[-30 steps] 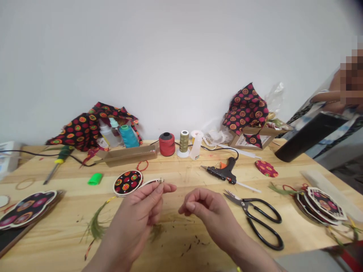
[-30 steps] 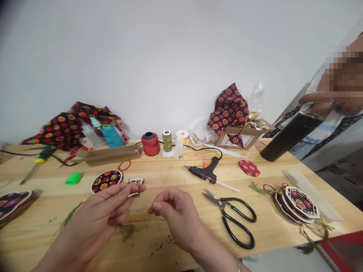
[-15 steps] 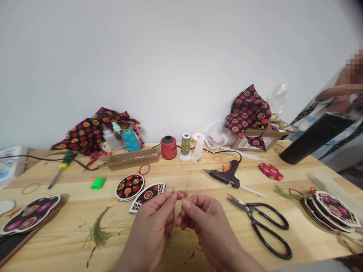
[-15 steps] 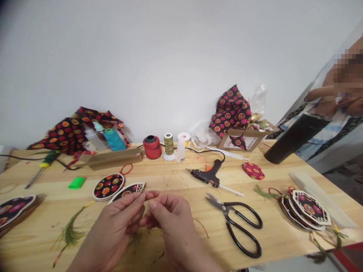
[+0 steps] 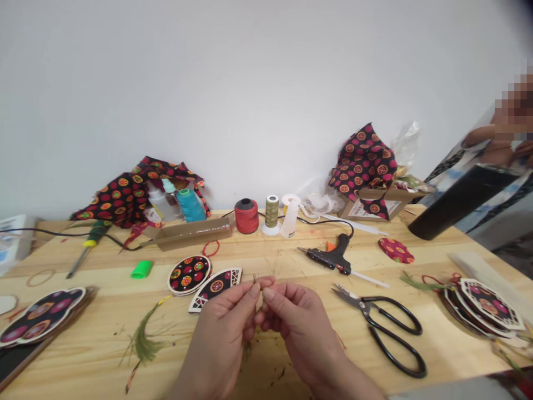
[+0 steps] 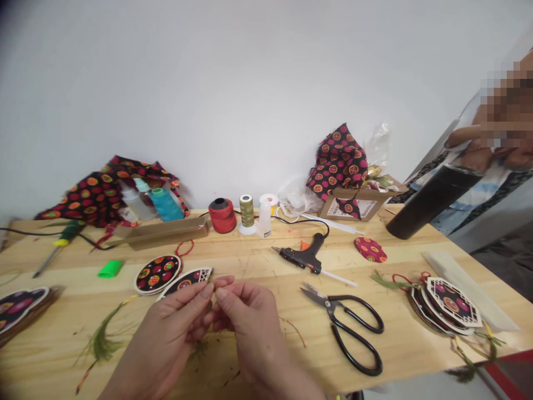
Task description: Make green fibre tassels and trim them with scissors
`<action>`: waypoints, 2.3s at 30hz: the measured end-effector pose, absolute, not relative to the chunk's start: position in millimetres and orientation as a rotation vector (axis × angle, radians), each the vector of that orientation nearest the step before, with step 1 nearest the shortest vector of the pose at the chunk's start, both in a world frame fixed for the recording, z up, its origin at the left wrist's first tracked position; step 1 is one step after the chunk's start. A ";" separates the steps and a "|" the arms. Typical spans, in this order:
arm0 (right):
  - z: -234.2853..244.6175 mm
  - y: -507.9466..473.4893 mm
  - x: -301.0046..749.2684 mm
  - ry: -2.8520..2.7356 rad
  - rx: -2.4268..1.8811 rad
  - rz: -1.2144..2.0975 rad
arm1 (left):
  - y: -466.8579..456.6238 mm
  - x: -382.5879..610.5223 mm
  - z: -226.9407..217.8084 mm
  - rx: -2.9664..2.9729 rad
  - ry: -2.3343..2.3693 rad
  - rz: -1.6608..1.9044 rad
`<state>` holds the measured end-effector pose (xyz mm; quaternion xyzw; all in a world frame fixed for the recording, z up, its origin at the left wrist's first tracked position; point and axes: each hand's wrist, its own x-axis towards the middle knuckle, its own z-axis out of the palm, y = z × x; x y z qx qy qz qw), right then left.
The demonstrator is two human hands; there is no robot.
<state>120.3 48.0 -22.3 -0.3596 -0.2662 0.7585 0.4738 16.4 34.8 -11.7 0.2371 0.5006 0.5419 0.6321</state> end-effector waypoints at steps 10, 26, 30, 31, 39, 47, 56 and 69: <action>-23.6 50.5 118.1 -0.638 -0.881 1.880 | 33.8 17.9 -18.7 0.592 1.148 1.250; -29.2 46.6 124.4 -0.661 -0.898 1.871 | 38.4 15.5 -19.4 0.509 1.130 1.279; -23.8 45.7 129.5 -0.533 -0.841 1.980 | 38.3 12.2 -19.9 0.512 1.154 1.288; -22.6 46.2 131.4 -0.506 -0.827 2.010 | 38.1 11.4 -20.3 0.509 1.164 1.294; -20.4 51.0 143.4 -0.452 -0.704 2.062 | 35.8 10.4 -18.6 0.504 1.196 1.324; -21.6 54.0 145.9 -0.465 -0.721 2.005 | 34.8 12.6 -14.6 0.537 1.192 1.362; -34.3 69.0 180.5 -1.518 -1.273 0.700 | 35.5 4.7 -8.2 0.549 1.185 1.400; -43.1 76.5 173.9 -2.329 -1.628 0.086 | 34.9 5.9 -10.0 0.597 1.188 1.369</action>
